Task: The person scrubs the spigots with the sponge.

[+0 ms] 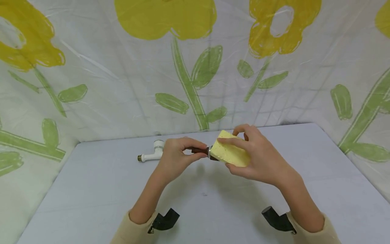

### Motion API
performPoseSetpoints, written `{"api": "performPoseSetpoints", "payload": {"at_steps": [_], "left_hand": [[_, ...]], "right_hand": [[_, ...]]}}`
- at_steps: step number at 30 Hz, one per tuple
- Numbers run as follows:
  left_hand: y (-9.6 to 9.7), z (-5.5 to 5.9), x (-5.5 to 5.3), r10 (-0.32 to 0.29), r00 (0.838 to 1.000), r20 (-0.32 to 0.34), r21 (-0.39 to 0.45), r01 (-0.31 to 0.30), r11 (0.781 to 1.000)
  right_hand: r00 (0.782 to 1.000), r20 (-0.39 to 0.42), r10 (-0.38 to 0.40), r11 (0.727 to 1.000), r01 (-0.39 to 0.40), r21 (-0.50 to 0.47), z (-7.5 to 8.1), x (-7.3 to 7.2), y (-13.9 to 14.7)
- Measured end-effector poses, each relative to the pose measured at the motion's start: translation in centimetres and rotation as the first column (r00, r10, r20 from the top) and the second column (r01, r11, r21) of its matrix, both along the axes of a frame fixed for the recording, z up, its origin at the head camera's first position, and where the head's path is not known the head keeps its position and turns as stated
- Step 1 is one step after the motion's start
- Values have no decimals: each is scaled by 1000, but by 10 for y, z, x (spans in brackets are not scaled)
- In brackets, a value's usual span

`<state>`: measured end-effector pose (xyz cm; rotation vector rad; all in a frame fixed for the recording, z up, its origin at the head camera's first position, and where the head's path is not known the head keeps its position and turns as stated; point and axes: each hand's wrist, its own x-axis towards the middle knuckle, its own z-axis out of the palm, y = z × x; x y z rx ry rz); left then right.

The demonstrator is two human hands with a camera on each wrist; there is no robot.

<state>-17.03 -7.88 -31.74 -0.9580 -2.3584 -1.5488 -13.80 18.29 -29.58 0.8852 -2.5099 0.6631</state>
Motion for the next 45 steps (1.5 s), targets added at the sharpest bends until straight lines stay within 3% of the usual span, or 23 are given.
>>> {"api": "performPoseSetpoints", "payload": {"at_steps": [5, 8, 11, 15, 19, 21, 22, 25, 27, 29, 30, 31, 33, 34, 36, 39, 42, 44, 45], "left_hand": [[0, 2, 3, -75, 993, -87, 9, 76, 997], [-1, 2, 3, -134, 983, -130, 12, 136, 991], [-2, 1, 4, -182, 970, -160, 7, 185, 983], [-1, 1, 5, -219, 960, -175, 4, 223, 975], [-1, 1, 5, -212, 958, -192, 15, 219, 976], [-1, 1, 4, -204, 959, -198, 29, 213, 977], [-1, 2, 4, -200, 960, -195, 44, 213, 976], [-1, 2, 3, -199, 970, -140, 122, 216, 969], [-1, 1, 2, -187, 978, -94, 191, 202, 961], [-2, 0, 1, -167, 985, -51, 259, 175, 950], [-1, -1, 1, -149, 988, -41, 285, 154, 946], [-1, -2, 0, -128, 991, -36, 309, 133, 942], [1, -4, -1, -88, 996, -27, 352, 92, 931], [2, -5, -1, -69, 997, -24, 370, 73, 926], [4, -5, -1, -34, 999, -10, 397, 35, 917], [7, -5, -1, 6, 1000, 18, 416, -13, 909], [8, -5, -2, 31, 998, 51, 417, -49, 908], [8, -5, -2, 36, 997, 68, 417, -61, 907], [8, -6, -3, 39, 997, 72, 417, -66, 907]], "right_hand": [[977, 207, 43, 996, -27, -79, 4, 0, 8], [928, 346, 142, 981, -86, -172, 4, -6, 16], [839, 486, 245, 958, -134, -252, 0, -14, 25], [723, 627, 290, 949, -135, -284, -3, -24, 32], [644, 700, 308, 944, -118, -307, -6, -31, 34], [592, 737, 327, 937, -99, -336, -7, -33, 35], [565, 748, 348, 929, -102, -355, -8, -35, 35], [448, 782, 433, 892, -89, -443, -11, -36, 33], [382, 784, 489, 862, -73, -502, -12, -36, 31], [340, 775, 533, 832, -47, -552, -13, -35, 27], [334, 767, 548, 820, -35, -571, -13, -34, 25], [337, 759, 557, 810, -21, -586, -13, -33, 24], [365, 730, 578, 785, -4, -619, -13, -31, 20], [385, 714, 584, 773, 4, -635, -13, -30, 19], [449, 685, 574, 758, 24, -652, -11, -27, 15], [583, 633, 510, 760, 39, -648, -11, -23, 7], [759, 546, 354, 818, 32, -575, -11, -18, -1], [872, 434, 225, 866, 25, -500, -11, -14, -6], [917, 362, 168, 885, 22, -466, -11, -12, -8]]}}
